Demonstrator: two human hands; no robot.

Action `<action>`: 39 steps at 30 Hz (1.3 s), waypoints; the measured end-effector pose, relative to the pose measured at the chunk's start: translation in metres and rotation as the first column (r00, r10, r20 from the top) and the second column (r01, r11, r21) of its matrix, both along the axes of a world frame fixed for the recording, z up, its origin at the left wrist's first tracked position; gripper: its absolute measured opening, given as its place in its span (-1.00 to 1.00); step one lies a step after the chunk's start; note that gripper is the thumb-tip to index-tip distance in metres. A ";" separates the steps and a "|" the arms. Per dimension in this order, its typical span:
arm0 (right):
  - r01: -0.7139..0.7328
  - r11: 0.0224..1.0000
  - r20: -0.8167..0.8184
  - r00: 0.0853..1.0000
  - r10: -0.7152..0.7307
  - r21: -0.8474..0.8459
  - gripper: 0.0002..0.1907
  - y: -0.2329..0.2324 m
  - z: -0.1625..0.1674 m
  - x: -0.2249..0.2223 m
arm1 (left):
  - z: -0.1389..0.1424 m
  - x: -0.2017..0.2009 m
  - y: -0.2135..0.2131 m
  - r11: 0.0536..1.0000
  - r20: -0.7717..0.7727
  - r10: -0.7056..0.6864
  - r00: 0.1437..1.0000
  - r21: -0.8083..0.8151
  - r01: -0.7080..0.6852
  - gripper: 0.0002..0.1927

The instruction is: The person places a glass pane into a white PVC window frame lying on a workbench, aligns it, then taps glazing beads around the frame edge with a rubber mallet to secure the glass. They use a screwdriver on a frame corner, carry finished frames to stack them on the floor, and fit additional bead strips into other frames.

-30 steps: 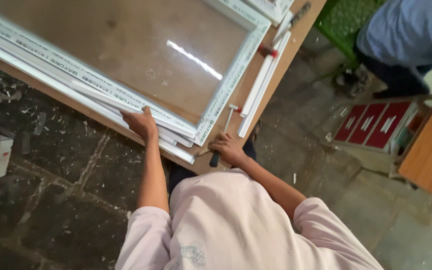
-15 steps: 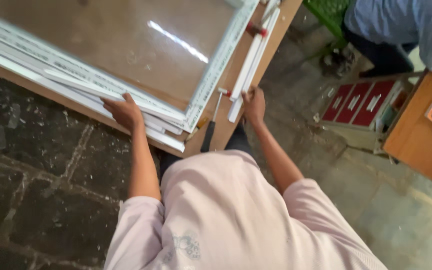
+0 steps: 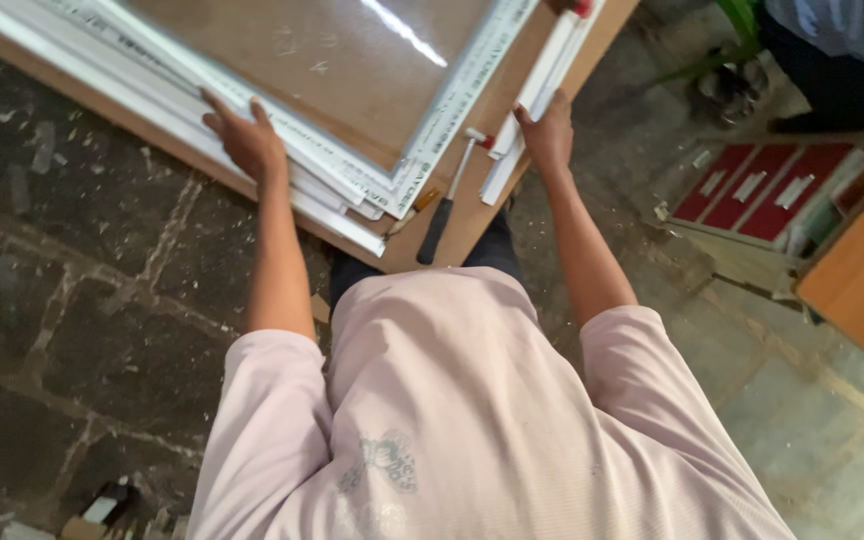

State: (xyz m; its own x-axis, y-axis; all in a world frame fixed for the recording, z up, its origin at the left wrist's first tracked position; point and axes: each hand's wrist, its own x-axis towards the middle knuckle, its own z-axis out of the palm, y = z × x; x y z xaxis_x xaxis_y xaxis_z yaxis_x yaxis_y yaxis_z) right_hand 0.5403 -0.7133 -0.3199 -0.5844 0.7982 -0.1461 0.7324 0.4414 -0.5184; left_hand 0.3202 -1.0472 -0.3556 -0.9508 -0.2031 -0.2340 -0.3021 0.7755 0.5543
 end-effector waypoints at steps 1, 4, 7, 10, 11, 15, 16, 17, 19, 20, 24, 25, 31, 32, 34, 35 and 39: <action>0.018 1.000 0.046 0.999 -0.017 -0.018 -0.11 -0.003 -0.001 -0.003 | -0.001 0.004 -0.004 0.998 -0.142 -0.052 0.989 -0.047 0.046 -0.20; 0.052 0.997 0.092 0.995 -0.048 -0.049 0.03 -0.008 -0.005 -0.010 | -0.010 0.027 -0.017 0.989 -0.380 -0.147 0.913 -0.088 0.122 -0.24; 0.085 0.995 0.025 0.996 -0.084 -0.045 0.06 0.002 -0.013 -0.012 | -0.022 0.081 -0.033 0.987 -0.382 -0.104 0.918 0.075 0.143 -0.37; 0.120 0.993 0.069 0.990 -0.120 -0.007 0.07 0.023 -0.024 -0.013 | -0.025 0.140 -0.044 0.959 -0.453 -0.284 0.845 -0.151 0.241 -0.45; 0.111 0.994 0.049 0.993 -0.111 0.010 0.09 0.031 -0.027 -0.014 | -0.024 0.158 -0.047 0.929 -0.435 -0.369 0.821 -0.174 0.326 -0.47; -0.041 0.997 0.015 0.999 0.040 0.068 0.14 0.073 -0.035 -0.028 | -0.011 0.222 -0.047 0.670 -0.285 -0.741 0.608 -0.268 0.692 -0.79; -0.061 0.996 0.105 0.993 0.053 0.072 -0.02 0.089 -0.034 -0.032 | -0.008 0.236 -0.041 0.589 -0.292 -0.805 0.517 -0.283 0.757 -0.85; -0.084 0.993 0.187 0.980 0.067 0.087 -0.16 0.108 -0.033 -0.039 | -0.004 0.246 -0.034 0.567 -0.372 -0.813 0.448 -0.328 0.756 -0.77; -0.032 0.999 0.299 0.954 0.027 0.013 -0.51 0.154 -0.029 -0.053 | 0.005 0.274 -0.008 0.608 -0.396 -0.782 0.482 -0.309 0.732 -0.71; -0.188 0.964 0.185 0.971 0.153 0.189 -0.48 0.181 -0.027 -0.062 | 0.012 0.296 0.005 0.658 -0.332 -0.746 0.578 -0.233 0.716 -0.73; -0.515 0.724 -0.026 0.807 0.590 0.458 -0.29 0.273 -0.015 -0.088 | 0.032 0.357 0.064 0.657 -0.200 -0.753 0.627 -0.296 0.693 -0.74; -0.600 0.683 -0.028 0.743 0.669 0.417 -0.24 0.290 -0.014 -0.089 | 0.038 0.369 0.078 0.660 -0.199 -0.750 0.631 -0.282 0.696 -0.76; -0.772 0.608 0.254 0.635 0.729 0.186 -0.11 0.291 0.006 -0.075 | 0.036 0.399 0.161 0.792 -0.062 -0.561 0.826 -0.331 0.513 -0.41; -0.775 0.613 0.223 0.631 0.743 0.152 -0.04 0.286 0.007 -0.066 | 0.030 0.406 0.177 0.804 0.028 -0.530 0.848 -0.300 0.513 -0.44; -0.587 0.748 -0.133 0.752 0.646 0.310 -0.15 0.273 -0.001 -0.039 | 0.018 0.426 0.194 0.830 0.237 -0.448 0.862 -0.248 0.500 -0.51; -0.459 0.809 -0.333 0.747 0.576 0.368 -0.20 0.270 -0.007 -0.032 | 0.005 0.434 0.198 0.843 0.251 -0.433 0.866 -0.229 0.487 -0.28; 0.104 0.951 -0.480 0.844 -0.240 -0.292 -0.24 0.245 -0.058 0.074 | -0.021 0.468 0.203 0.884 0.572 -0.288 0.768 -0.149 0.443 0.28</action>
